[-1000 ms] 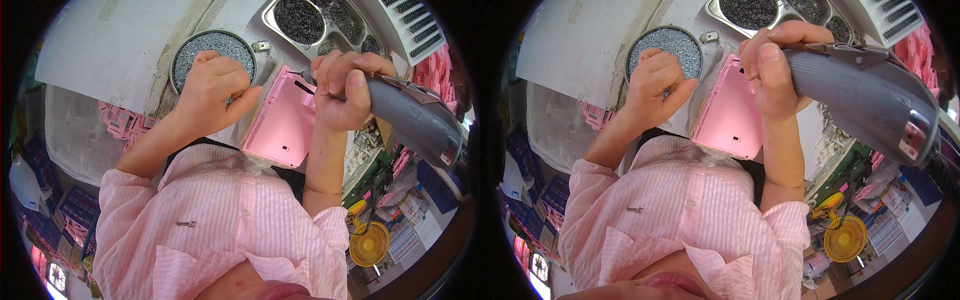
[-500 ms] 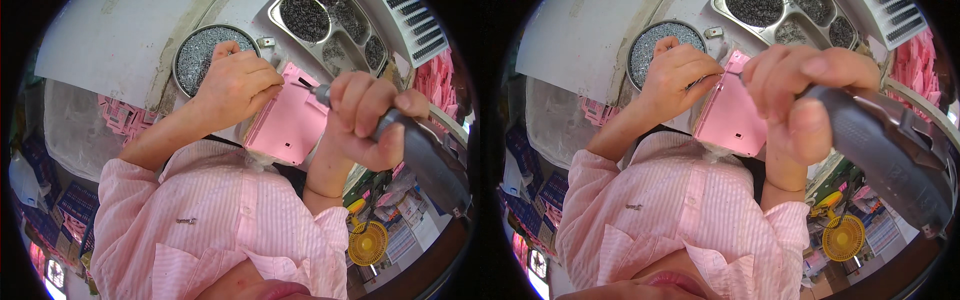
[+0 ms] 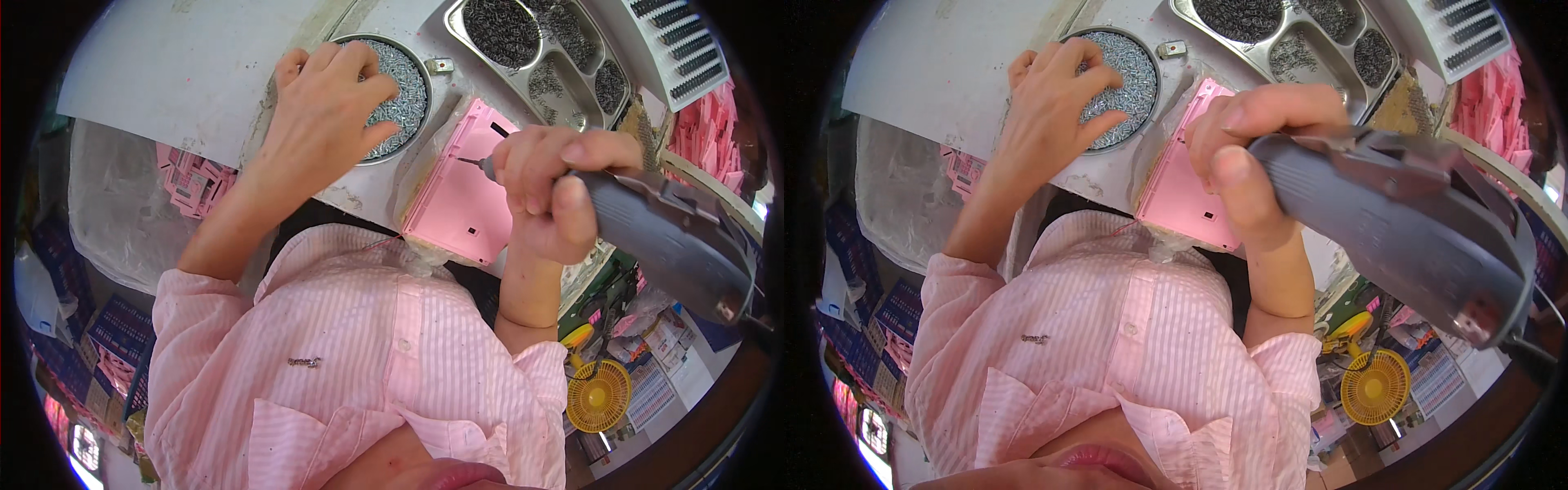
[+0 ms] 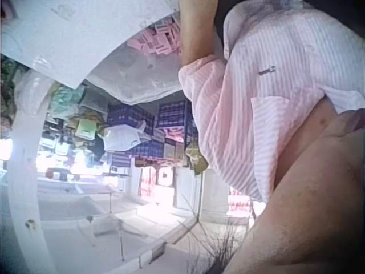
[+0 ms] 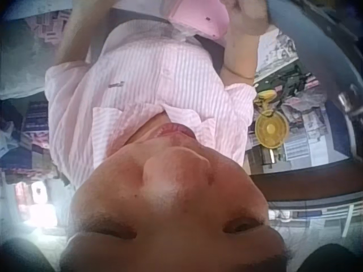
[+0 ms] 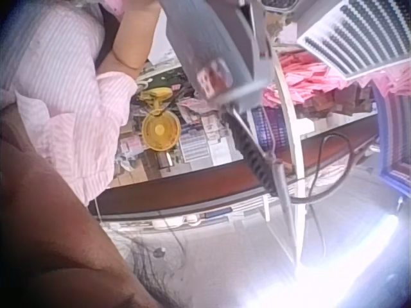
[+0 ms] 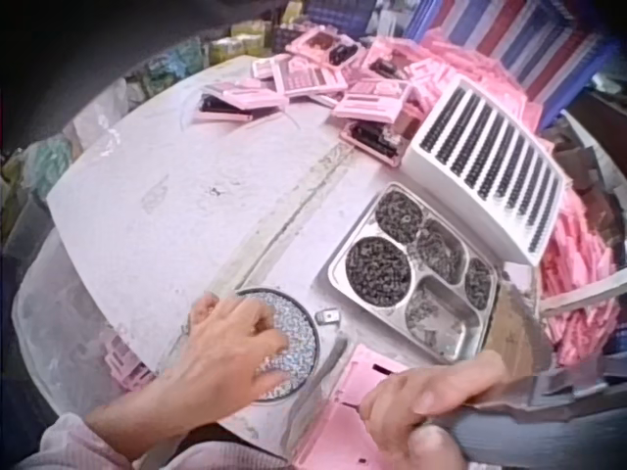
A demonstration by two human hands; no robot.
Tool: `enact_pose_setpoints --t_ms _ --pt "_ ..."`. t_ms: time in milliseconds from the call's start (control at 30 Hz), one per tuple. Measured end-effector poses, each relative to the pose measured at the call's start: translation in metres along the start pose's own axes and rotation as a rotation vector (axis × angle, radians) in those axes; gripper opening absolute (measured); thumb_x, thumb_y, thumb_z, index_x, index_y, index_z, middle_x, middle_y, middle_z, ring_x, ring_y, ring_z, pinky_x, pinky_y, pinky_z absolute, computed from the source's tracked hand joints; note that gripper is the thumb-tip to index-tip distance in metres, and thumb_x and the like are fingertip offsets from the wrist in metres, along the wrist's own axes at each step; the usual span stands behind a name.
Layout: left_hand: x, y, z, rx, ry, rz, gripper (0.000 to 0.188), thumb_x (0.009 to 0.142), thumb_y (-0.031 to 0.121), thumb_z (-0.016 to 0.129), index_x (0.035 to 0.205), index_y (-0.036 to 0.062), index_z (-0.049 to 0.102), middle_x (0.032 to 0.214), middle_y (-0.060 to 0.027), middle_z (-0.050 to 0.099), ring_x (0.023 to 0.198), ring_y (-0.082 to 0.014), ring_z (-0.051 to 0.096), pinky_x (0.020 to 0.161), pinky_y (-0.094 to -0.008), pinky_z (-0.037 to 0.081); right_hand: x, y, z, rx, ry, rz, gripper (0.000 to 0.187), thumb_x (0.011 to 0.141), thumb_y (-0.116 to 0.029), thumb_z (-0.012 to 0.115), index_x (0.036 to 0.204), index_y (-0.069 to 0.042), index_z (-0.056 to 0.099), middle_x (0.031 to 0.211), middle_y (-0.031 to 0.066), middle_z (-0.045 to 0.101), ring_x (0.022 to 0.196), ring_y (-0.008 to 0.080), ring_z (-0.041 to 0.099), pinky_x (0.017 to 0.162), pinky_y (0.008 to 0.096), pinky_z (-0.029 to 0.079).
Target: Assembling and soldering electronic components inside pink toy ATM/safes at a factory workbench.
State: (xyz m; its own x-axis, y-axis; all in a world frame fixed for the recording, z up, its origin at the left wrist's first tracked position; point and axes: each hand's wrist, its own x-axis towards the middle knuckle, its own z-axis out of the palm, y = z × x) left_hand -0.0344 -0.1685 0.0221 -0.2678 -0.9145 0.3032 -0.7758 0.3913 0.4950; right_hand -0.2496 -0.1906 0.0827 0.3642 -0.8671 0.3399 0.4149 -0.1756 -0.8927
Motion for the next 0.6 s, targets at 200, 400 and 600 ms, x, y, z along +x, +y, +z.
enact_pose_setpoints --t_ms 200,400,600 --pt "-0.005 -0.009 0.006 0.026 -0.060 -0.022 0.010 0.084 0.021 0.071 0.088 0.0127 0.066 0.095 -0.0007 0.059 0.097 -0.0226 0.056 0.093 -0.0463 0.033 -0.004 0.016 0.004 -0.183 -0.022 0.042 0.022 0.092 -0.011 0.064 0.097 -0.004 0.044 0.062 0.0058 0.049 0.048 0.0129 0.041 0.046 0.0295 0.035" --pt "-0.001 -0.008 0.008 -0.006 -0.023 -0.010 0.015 0.083 0.021 0.071 0.086 0.0116 0.060 0.089 -0.0005 0.059 0.094 -0.0232 0.056 0.090 -0.0447 0.033 -0.008 0.025 0.002 -0.210 -0.076 -0.005 0.021 0.092 -0.010 0.064 0.100 -0.004 0.045 0.062 0.0060 0.049 0.048 0.0131 0.042 0.046 0.0300 0.036" --pt "-0.009 0.024 0.014 -0.249 0.024 0.183 0.016 0.077 0.018 0.077 0.085 0.0144 0.063 0.088 0.0029 0.063 0.085 -0.0182 0.057 0.084 -0.0393 0.033 0.002 -0.011 0.013 0.058 -0.042 -0.052 0.031 0.091 -0.019 0.072 0.102 -0.005 0.046 0.066 0.0043 0.053 0.052 0.0137 0.047 0.048 0.0288 0.041"
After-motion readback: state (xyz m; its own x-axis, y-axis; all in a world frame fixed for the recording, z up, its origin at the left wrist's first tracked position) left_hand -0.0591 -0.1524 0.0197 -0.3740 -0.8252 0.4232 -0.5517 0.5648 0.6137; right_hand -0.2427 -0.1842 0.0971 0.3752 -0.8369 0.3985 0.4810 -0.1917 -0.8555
